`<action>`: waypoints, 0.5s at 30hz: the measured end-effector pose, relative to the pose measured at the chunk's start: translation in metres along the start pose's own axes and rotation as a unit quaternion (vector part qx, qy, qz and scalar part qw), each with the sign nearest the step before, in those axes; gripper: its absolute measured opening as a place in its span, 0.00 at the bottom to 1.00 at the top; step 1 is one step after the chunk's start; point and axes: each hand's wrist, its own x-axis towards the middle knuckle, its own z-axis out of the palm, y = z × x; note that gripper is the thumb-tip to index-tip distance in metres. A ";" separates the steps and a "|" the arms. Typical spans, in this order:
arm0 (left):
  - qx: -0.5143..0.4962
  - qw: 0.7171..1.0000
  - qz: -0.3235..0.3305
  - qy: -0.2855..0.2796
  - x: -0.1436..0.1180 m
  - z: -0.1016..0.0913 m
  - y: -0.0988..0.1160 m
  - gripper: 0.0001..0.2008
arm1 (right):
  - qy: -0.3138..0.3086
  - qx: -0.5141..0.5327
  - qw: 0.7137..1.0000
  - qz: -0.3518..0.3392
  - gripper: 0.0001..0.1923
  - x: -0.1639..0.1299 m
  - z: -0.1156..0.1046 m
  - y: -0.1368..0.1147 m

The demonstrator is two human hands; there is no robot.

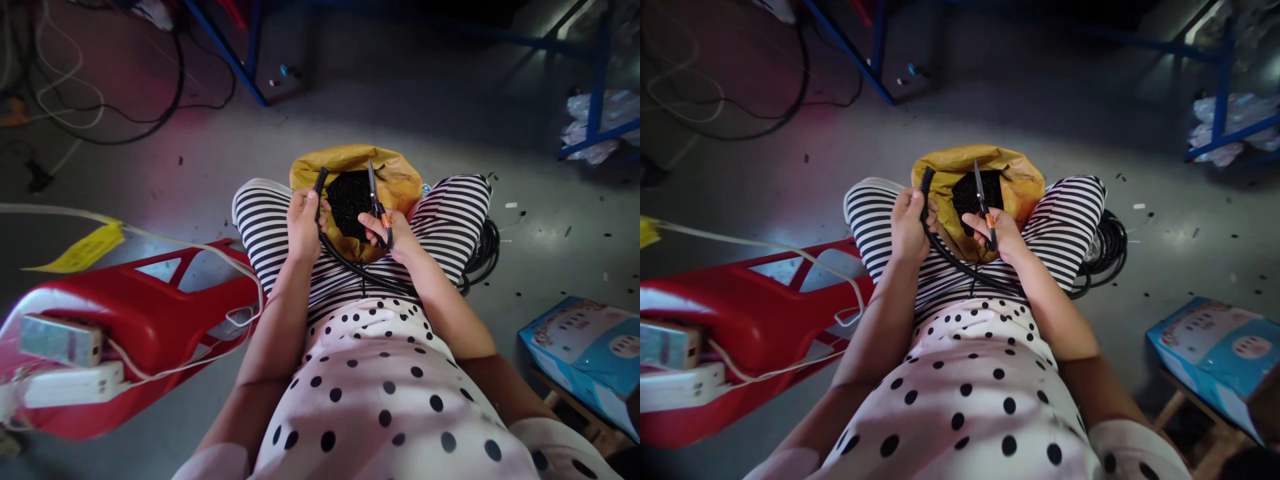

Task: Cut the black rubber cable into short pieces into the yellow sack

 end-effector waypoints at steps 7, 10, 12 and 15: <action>0.001 0.997 -0.046 -0.066 0.000 0.002 -0.005 0.19 | 0.041 -0.084 0.995 -0.030 0.32 0.029 -0.016 0.033; -0.001 0.995 -0.069 -0.070 0.008 -0.001 -0.006 0.19 | 0.021 -0.079 0.997 -0.013 0.28 0.028 -0.022 0.032; 0.016 0.995 -0.071 -0.061 0.016 -0.001 -0.013 0.19 | -0.002 -0.057 0.998 0.003 0.27 0.021 -0.023 0.028; 0.060 0.996 -0.049 -0.047 0.028 -0.002 -0.032 0.22 | -0.024 -0.041 0.999 0.011 0.28 0.010 -0.022 0.030</action>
